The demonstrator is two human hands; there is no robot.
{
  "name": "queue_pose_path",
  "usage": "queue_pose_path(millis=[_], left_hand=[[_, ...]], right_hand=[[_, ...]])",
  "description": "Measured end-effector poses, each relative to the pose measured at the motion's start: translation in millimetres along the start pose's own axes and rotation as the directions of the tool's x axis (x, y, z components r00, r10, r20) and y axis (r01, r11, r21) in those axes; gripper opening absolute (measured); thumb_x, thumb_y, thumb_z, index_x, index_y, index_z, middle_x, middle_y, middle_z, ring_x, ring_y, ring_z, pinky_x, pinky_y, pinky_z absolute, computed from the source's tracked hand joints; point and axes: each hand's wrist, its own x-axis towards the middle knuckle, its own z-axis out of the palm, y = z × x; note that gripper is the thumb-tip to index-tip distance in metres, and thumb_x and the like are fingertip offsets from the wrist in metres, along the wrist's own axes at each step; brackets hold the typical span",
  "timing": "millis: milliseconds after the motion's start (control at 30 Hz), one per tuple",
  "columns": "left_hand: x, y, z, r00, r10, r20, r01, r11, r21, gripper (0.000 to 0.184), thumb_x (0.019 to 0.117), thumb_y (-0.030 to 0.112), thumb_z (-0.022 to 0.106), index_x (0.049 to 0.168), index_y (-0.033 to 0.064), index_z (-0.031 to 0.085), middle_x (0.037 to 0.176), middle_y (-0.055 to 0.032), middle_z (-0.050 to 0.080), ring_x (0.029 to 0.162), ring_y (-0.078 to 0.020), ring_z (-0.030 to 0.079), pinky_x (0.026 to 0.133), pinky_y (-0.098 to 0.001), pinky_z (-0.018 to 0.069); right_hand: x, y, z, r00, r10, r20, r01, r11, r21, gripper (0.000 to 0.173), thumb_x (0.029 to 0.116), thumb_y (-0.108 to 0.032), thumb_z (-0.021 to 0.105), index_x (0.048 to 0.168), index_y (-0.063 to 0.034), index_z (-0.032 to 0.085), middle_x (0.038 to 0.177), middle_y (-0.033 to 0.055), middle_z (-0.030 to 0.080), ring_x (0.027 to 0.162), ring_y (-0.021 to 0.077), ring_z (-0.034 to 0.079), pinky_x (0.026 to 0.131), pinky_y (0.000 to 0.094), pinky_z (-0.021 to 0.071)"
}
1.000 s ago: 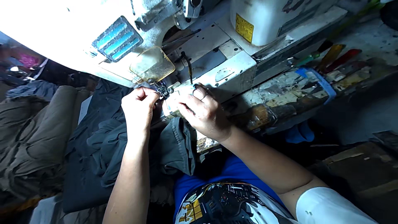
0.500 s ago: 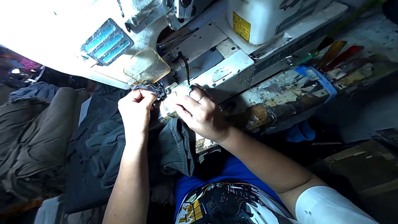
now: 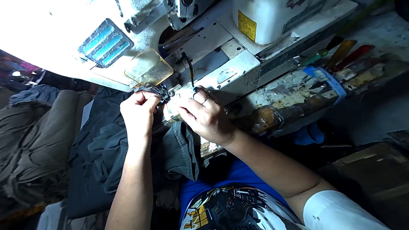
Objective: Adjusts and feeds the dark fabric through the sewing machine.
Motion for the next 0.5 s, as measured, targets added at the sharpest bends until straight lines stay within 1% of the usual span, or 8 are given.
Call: queue_pose_path(millis=[167,267,367,500], left_hand=[[0.0,1.2,0.6,1.000,0.003,0.001,-0.003,1.000,-0.014,0.013,0.0854,0.005,0.069,0.075,0.0139,0.069,0.062,0.0126,0.060,0.054,0.0047,0.052,0.053,-0.0132,0.0429],[0.3,1.0,1.2,1.000,-0.003,0.000,0.003,1.000,-0.015,0.013,0.0856,0.004,0.069,0.076,0.0135,0.069,0.063,0.0123,0.061,0.055,0.0047,0.053,0.054,-0.0131,0.0437],[0.7,1.5,1.9,1.000,-0.004,-0.010,0.004,1.000,0.001,0.014,0.0851,0.004,0.068,0.075,0.0136,0.068,0.063,0.0127,0.060,0.054,0.0053,0.052,0.053,-0.0125,0.0424],[0.4,0.1,1.7,1.000,0.006,-0.009,-0.006,1.000,0.003,0.014,0.0851,0.004,0.069,0.075,0.0132,0.068,0.062,0.0122,0.060,0.054,0.0049,0.052,0.053,-0.0129,0.0424]], right_hand=[[0.3,-0.1,-0.5,1.000,-0.001,-0.006,0.001,1.000,0.005,0.008,0.0883,-0.005,0.070,0.092,-0.0033,0.078,0.088,0.0126,0.071,0.096,0.0259,0.069,0.094,0.0343,0.0546],[-0.2,0.3,-0.6,1.000,0.002,-0.002,-0.002,1.000,0.009,0.008,0.0886,-0.005,0.070,0.092,-0.0034,0.078,0.087,0.0122,0.070,0.096,0.0260,0.069,0.093,0.0341,0.0545],[-0.6,0.3,-0.5,1.000,0.004,0.003,-0.004,1.000,0.009,0.008,0.0889,-0.006,0.071,0.092,-0.0036,0.077,0.087,0.0123,0.069,0.096,0.0268,0.068,0.092,0.0346,0.0547],[0.5,-1.6,-2.4,1.000,0.005,0.010,-0.005,1.000,0.004,0.008,0.0883,-0.005,0.072,0.093,-0.0034,0.078,0.091,0.0138,0.070,0.099,0.0276,0.069,0.095,0.0361,0.0543]])
